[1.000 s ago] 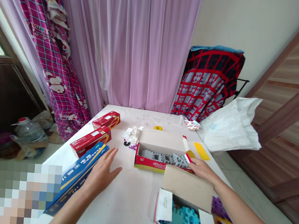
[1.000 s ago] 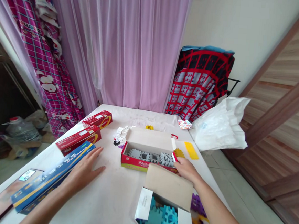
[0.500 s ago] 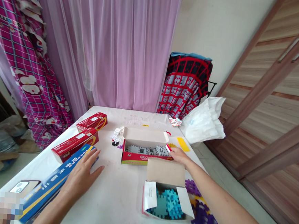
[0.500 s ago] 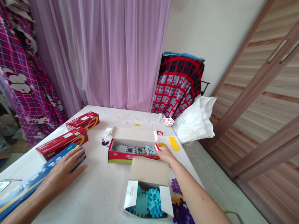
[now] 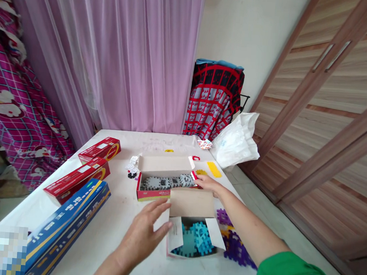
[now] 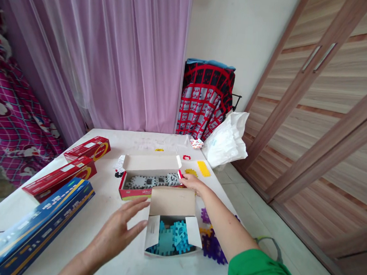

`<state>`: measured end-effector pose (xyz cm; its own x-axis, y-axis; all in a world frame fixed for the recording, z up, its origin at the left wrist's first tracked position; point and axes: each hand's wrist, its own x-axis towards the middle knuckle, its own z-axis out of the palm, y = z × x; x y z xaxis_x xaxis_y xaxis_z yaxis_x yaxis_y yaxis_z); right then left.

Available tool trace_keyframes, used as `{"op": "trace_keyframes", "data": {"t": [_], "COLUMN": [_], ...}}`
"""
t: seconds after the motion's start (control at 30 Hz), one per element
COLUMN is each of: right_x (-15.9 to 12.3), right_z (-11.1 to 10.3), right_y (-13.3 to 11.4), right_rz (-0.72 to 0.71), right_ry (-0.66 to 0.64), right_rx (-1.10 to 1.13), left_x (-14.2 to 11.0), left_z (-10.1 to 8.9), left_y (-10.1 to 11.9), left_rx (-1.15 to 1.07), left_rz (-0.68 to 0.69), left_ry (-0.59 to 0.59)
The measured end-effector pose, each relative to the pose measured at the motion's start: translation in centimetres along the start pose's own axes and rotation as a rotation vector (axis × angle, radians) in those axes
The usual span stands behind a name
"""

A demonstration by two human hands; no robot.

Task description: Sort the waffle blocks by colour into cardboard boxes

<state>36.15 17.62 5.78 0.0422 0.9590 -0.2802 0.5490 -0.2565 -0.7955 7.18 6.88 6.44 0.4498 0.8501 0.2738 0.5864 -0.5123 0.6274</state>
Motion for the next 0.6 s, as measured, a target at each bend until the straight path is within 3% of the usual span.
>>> {"op": "trace_keyframes", "data": {"t": [0.1,0.23,0.33,0.43,0.5,0.6], "right_x": [-1.7,-5.8,-9.3,-11.8,-12.5,-12.6], "right_z": [-1.3,-2.2,-0.8,1.4,2.2,1.9], "right_y": [0.0,1.6,3.7,5.4,5.7,5.3], "right_rz": [0.027,0.069,0.013,-0.163,-0.229,-0.197], "right_ry": [0.007,0.104,0.088,0.076,0.071,0.003], "right_rx": [0.095,0.338,0.364,0.235,0.119,-0.065], "left_x": [0.9,0.7,0.4,0.7,1.2,1.8], "left_z": [3.0,5.3,5.3,4.7,4.3,3.8], "left_y": [1.7,1.2,1.0,1.1,1.1,0.9], "left_rx": [0.056,0.088,0.08,0.046,0.014,-0.014], "left_rz": [0.064,0.049,-0.005,-0.105,-0.171,-0.251], "left_ry": [-0.105,-0.138,-0.19,-0.226,-0.241,-0.272]}}
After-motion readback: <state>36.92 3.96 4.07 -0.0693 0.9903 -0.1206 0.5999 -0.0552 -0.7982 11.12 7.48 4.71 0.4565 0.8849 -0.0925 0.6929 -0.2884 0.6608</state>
